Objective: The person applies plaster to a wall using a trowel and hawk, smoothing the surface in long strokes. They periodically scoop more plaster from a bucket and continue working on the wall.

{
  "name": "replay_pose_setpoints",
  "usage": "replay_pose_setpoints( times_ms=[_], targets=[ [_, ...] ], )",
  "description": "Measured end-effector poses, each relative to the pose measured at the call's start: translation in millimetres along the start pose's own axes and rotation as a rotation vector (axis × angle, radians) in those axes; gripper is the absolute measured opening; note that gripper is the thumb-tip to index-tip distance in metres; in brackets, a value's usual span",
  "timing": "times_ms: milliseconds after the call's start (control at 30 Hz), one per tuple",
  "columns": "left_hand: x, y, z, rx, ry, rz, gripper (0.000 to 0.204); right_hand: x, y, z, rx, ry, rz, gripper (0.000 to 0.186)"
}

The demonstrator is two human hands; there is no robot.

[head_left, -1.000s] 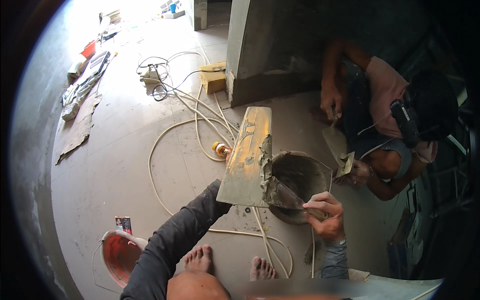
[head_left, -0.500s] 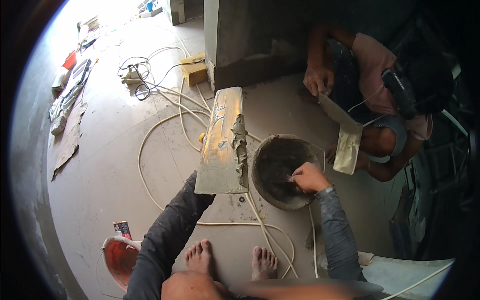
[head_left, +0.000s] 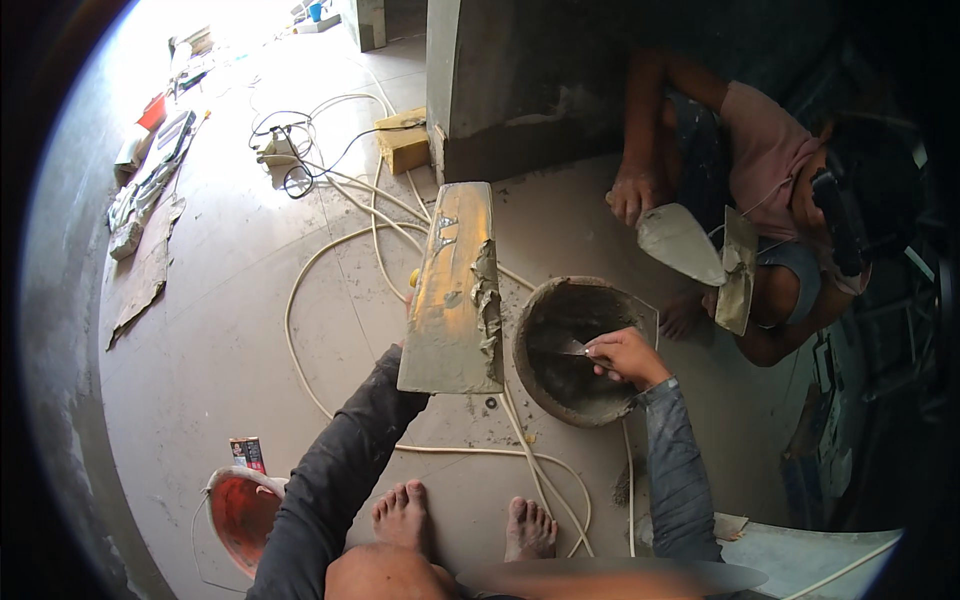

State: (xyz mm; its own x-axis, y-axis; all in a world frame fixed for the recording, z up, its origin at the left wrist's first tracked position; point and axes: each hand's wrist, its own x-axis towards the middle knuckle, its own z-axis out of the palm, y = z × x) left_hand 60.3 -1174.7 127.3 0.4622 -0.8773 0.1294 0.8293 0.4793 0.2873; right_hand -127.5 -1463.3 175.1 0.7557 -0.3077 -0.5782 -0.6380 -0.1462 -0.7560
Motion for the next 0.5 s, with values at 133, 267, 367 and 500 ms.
replay_pose_setpoints(
  times_ms=[133,267,367,500],
  targets=[
    [5.1,-2.6,1.7,-0.010,-0.010,-0.013,0.083,-47.0,-6.5,-7.2,0.084,0.032,-0.098,0.025],
    [4.5,-9.6,5.2,-0.041,-0.015,-0.035,0.084,-93.3,-10.0,-7.7,0.233,0.036,-0.278,0.030],
    [5.7,-19.6,8.2,-0.072,-0.023,-0.059,0.085,-109.3,-17.2,1.2,0.336,0.059,-0.428,0.031],
    [6.6,-38.6,12.7,-0.110,-0.030,-0.102,0.086,-104.4,-24.2,23.6,0.163,0.278,-0.668,0.030]
  ],
)
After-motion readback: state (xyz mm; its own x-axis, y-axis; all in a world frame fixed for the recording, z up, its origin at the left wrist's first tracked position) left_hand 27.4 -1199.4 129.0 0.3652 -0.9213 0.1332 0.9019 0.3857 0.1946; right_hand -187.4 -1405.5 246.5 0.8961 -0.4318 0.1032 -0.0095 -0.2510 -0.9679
